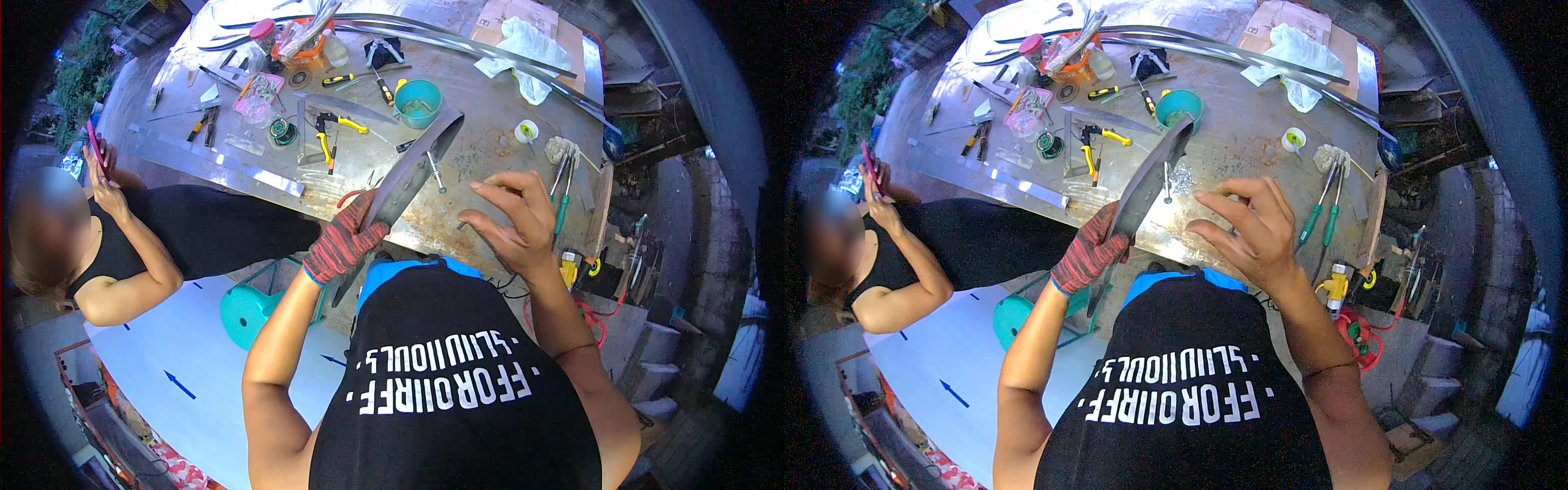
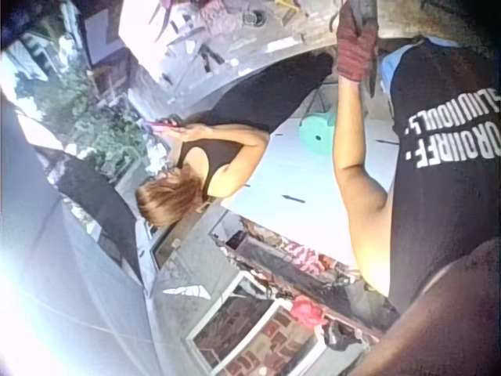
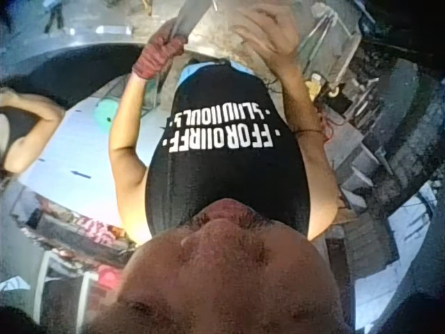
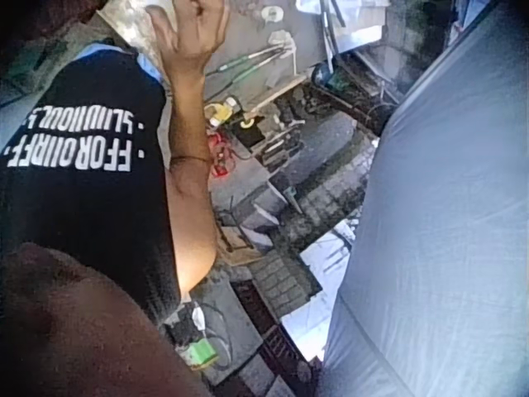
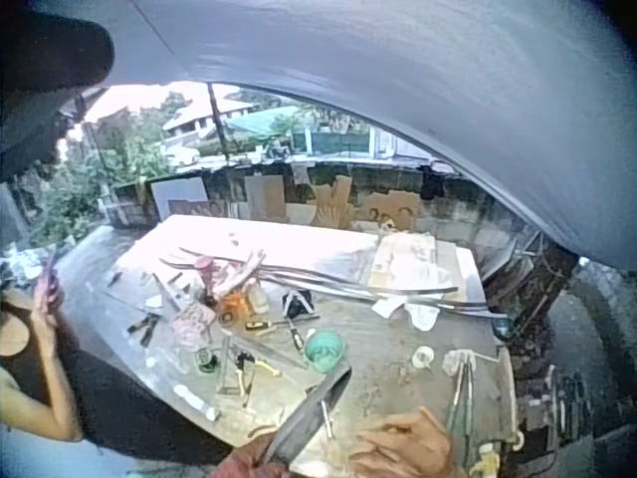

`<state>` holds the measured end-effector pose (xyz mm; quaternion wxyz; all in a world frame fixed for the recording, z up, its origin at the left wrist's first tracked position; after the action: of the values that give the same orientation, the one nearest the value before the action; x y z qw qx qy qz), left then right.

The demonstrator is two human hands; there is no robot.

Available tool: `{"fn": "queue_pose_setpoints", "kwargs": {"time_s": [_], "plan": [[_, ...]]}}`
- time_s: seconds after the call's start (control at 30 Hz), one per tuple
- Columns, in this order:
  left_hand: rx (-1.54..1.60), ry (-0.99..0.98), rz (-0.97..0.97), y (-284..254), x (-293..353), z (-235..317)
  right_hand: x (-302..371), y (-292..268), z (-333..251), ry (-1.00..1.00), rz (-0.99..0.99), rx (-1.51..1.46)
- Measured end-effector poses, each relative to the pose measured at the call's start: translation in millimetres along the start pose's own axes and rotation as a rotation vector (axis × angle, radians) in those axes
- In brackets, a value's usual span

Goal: The recorder is assembling and preparing metal or plastic sign components, using screws, adhesive tape, and a soldering iron.

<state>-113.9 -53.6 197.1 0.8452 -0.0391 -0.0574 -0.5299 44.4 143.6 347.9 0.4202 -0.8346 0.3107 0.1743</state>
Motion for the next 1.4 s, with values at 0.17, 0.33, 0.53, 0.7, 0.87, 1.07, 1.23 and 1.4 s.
{"fn": "queue_pose_setpoints", "kwargs": {"time_s": [0.17, 0.33, 0.53, 0.7, 0.87, 1.07, 1.23, 1.4], "plan": [[-0.006, 0.078, 0.031, -8, -4, -1, 1, -10, 15, 0.063, 0.096, -0.025], [0.109, 0.069, 0.013, -8, -1, -3, 3, -12, 24, 0.101, 0.078, -0.032], [0.098, 0.105, 0.032, -6, -2, 7, 2, -10, 32, 0.136, 0.056, -0.039], [-0.026, 0.211, 0.08, -9, -4, 7, 4, -8, 38, 0.165, 0.033, -0.054], [-0.155, 0.159, 0.157, -21, 8, -1, 16, 5, 92, 0.334, 0.011, 0.008], [-0.279, 0.097, 0.315, -37, 46, -33, 88, 43, 237, 0.848, -0.144, 0.076], [-0.253, -0.098, 0.492, -49, 94, -77, 135, 94, 282, 0.853, -0.258, 0.08], [-0.25, -0.295, 0.626, -50, 136, -114, 134, 169, 297, 0.775, -0.383, -0.002]]}}
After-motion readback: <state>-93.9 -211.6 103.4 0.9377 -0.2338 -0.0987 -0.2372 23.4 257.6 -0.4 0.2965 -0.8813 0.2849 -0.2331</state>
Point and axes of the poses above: each hand's wrist, its own x-axis away from the middle knuckle, its own y-axis out of the palm, z = x × y, the point moved 7 cm from there along -x, towards the middle knuckle, and after that the axes turned 12 degrees about y, right-handed, at the moved point
